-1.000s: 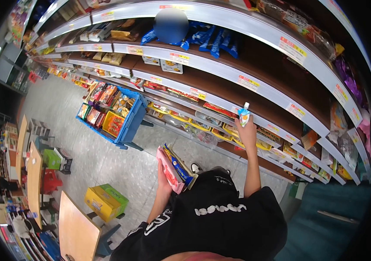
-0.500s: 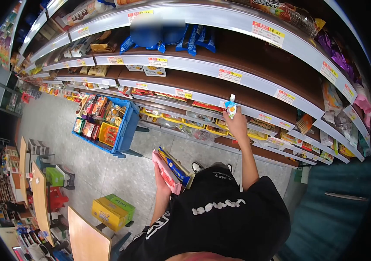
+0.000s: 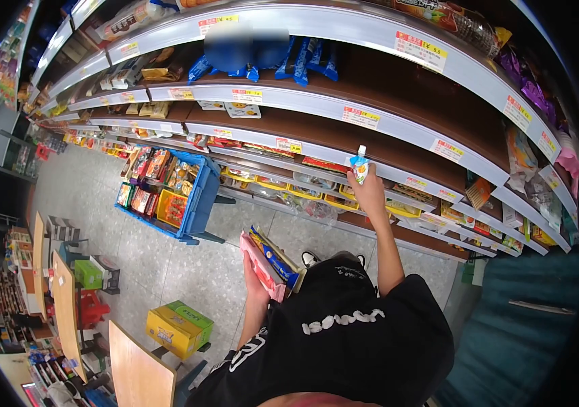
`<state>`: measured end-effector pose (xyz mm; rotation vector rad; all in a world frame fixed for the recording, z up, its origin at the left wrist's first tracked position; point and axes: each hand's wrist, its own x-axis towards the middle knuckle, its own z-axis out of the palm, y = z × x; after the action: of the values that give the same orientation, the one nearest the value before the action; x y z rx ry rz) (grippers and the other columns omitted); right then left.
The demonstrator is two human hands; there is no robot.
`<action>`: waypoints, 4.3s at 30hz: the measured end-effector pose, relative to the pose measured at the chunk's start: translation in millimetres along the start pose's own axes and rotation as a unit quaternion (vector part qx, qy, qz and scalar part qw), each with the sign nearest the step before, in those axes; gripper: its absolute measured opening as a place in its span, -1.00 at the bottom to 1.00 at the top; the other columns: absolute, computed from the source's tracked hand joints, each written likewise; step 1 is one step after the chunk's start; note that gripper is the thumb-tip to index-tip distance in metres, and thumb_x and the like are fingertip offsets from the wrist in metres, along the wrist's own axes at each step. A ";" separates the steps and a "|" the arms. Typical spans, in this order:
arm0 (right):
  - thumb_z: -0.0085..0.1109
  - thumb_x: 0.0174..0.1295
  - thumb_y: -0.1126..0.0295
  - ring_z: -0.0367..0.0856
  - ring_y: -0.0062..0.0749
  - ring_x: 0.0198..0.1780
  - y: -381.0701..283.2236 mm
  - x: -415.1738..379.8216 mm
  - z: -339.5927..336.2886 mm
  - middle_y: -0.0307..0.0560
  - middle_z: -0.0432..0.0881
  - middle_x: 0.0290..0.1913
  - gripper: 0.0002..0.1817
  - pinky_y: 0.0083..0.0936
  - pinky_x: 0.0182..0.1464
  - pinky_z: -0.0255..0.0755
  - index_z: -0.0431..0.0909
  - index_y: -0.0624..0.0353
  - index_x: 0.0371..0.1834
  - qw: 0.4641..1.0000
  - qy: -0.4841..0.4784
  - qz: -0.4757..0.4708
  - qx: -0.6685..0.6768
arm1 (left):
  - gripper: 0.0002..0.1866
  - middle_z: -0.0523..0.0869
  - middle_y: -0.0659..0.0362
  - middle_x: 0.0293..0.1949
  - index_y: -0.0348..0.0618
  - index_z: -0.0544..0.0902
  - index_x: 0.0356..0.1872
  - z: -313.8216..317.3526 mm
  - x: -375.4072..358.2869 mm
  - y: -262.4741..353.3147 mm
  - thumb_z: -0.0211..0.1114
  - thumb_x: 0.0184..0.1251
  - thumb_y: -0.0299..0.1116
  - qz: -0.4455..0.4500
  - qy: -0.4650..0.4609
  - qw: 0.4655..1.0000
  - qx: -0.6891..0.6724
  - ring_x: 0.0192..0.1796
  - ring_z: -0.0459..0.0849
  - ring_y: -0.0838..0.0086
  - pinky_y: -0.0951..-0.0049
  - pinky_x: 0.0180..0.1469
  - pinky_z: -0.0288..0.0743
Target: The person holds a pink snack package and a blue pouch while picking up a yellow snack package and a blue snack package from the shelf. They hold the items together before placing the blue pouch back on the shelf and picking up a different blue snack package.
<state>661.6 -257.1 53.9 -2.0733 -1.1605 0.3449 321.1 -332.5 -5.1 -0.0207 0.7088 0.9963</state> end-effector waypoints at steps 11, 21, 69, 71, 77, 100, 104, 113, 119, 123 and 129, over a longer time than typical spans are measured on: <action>0.28 0.19 -0.03 0.70 0.18 -0.23 1.9 -0.6 -2.2 0.26 0.70 -0.31 -0.41 -0.15 -0.21 0.54 0.47 0.36 -0.07 0.999 -0.015 0.017 0.045 | -0.26 0.55 -0.12 0.16 -0.09 0.32 0.36 1.5 -4.1 -1.6 -0.04 0.39 0.28 0.010 0.004 1.000 -0.006 0.17 0.55 -0.02 -0.01 0.24 0.42; 0.24 0.17 -0.14 0.67 0.24 -0.27 5.0 6.2 -17.5 0.33 0.67 -0.40 -0.37 -0.07 -0.24 0.50 0.51 0.38 -0.30 0.997 0.033 0.009 0.066 | -0.29 0.56 -0.08 0.15 -0.08 0.32 0.36 -2.5 -13.1 -3.3 -0.04 0.42 0.25 0.044 0.005 0.999 0.001 0.18 0.55 -0.02 -0.01 0.25 0.42; 0.00 0.40 -0.06 0.41 -0.61 -0.71 17.9 -24.2 -31.3 -0.19 0.42 -0.50 -0.53 -0.62 -0.66 0.31 0.25 0.16 -0.08 0.242 -0.461 -0.012 0.854 | -0.34 0.58 -0.03 0.11 -0.04 0.40 0.30 8.9 -9.1 -7.6 -0.12 0.45 0.25 0.063 0.035 0.997 0.037 0.10 0.59 0.07 0.05 0.17 0.48; 0.01 0.40 -0.07 0.42 -0.61 -0.71 19.3 -26.4 -33.6 -0.18 0.43 -0.50 -0.53 -0.63 -0.66 0.33 0.25 0.15 -0.08 0.225 -0.464 -0.021 0.857 | -0.36 0.54 -0.01 0.20 0.00 0.33 0.38 2.8 -7.1 -6.4 -0.16 0.49 0.20 0.047 0.007 0.999 0.027 0.19 0.55 0.05 0.03 0.26 0.42; 0.03 0.38 -0.07 0.44 -0.62 -0.72 23.2 -33.2 -41.3 -0.17 0.45 -0.50 -0.52 -0.65 -0.68 0.37 0.26 0.16 -0.09 0.183 -0.474 -0.051 0.860 | -0.33 0.51 -0.02 0.23 0.02 0.28 0.41 5.2 -7.8 -6.6 -0.12 0.47 0.22 0.057 0.018 0.997 0.052 0.21 0.54 0.01 0.00 0.26 0.42; 0.25 0.22 -0.07 0.70 0.01 -0.26 61.8 -18.2 -42.3 0.18 0.69 -0.34 -0.45 -0.27 -0.21 0.48 0.53 0.31 -0.17 0.980 0.092 0.053 0.167 | -0.34 0.55 -0.07 0.18 -0.03 0.33 0.36 14.0 -7.6 -4.4 -0.07 0.46 0.21 0.038 0.020 0.998 0.049 0.20 0.54 0.01 0.00 0.24 0.43; 0.22 0.23 -0.09 0.68 0.13 -0.27 61.2 -17.6 -46.2 0.24 0.68 -0.36 -0.43 -0.17 -0.25 0.47 0.51 0.33 -0.18 0.989 0.090 0.052 0.103 | -0.32 0.50 -0.06 0.23 0.02 0.27 0.41 11.2 -6.7 -4.8 -0.08 0.44 0.22 0.038 0.031 0.997 0.053 0.21 0.53 -0.02 -0.02 0.26 0.42; 0.19 0.21 -0.14 0.65 0.26 -0.29 53.9 -16.3 -48.8 0.35 0.64 -0.40 -0.37 -0.07 -0.27 0.45 0.47 0.38 -0.23 0.996 0.073 0.045 0.039 | -0.33 0.48 -0.02 0.27 0.06 0.26 0.43 3.9 -2.5 -4.4 -0.10 0.45 0.22 0.034 0.016 0.999 0.032 0.24 0.51 -0.06 -0.06 0.29 0.38; 0.16 0.24 -0.13 0.65 0.28 -0.30 48.8 -11.3 -57.6 0.39 0.63 -0.42 -0.35 -0.04 -0.27 0.46 0.46 0.43 -0.23 0.998 0.046 0.040 0.009 | -0.34 0.48 -0.04 0.27 0.07 0.26 0.43 3.3 -4.3 -3.9 -0.11 0.46 0.22 0.027 0.022 0.999 0.030 0.24 0.50 -0.05 -0.06 0.29 0.37; 0.12 0.27 -0.13 0.65 0.28 -0.32 47.8 -8.4 -58.8 0.39 0.62 -0.44 -0.33 -0.04 -0.27 0.48 0.45 0.48 -0.22 0.999 0.027 0.033 -0.012 | -0.34 0.49 -0.04 0.26 0.07 0.26 0.43 6.7 -5.9 -5.4 -0.13 0.46 0.22 0.037 0.015 0.998 0.038 0.24 0.50 -0.05 -0.05 0.29 0.38; 0.09 0.29 -0.13 0.66 0.28 -0.30 42.3 -7.3 -48.9 0.41 0.63 -0.43 -0.32 -0.04 -0.26 0.50 0.45 0.50 -0.20 0.999 0.023 0.039 -0.016 | -0.34 0.50 -0.04 0.25 0.05 0.27 0.42 0.6 -2.9 -4.2 -0.15 0.47 0.22 0.027 0.014 0.999 0.040 0.22 0.52 -0.03 -0.04 0.27 0.40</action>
<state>710.6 -299.8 57.7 -2.1474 -1.0666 0.3155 323.6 -336.9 -4.3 0.0547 0.7790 1.0190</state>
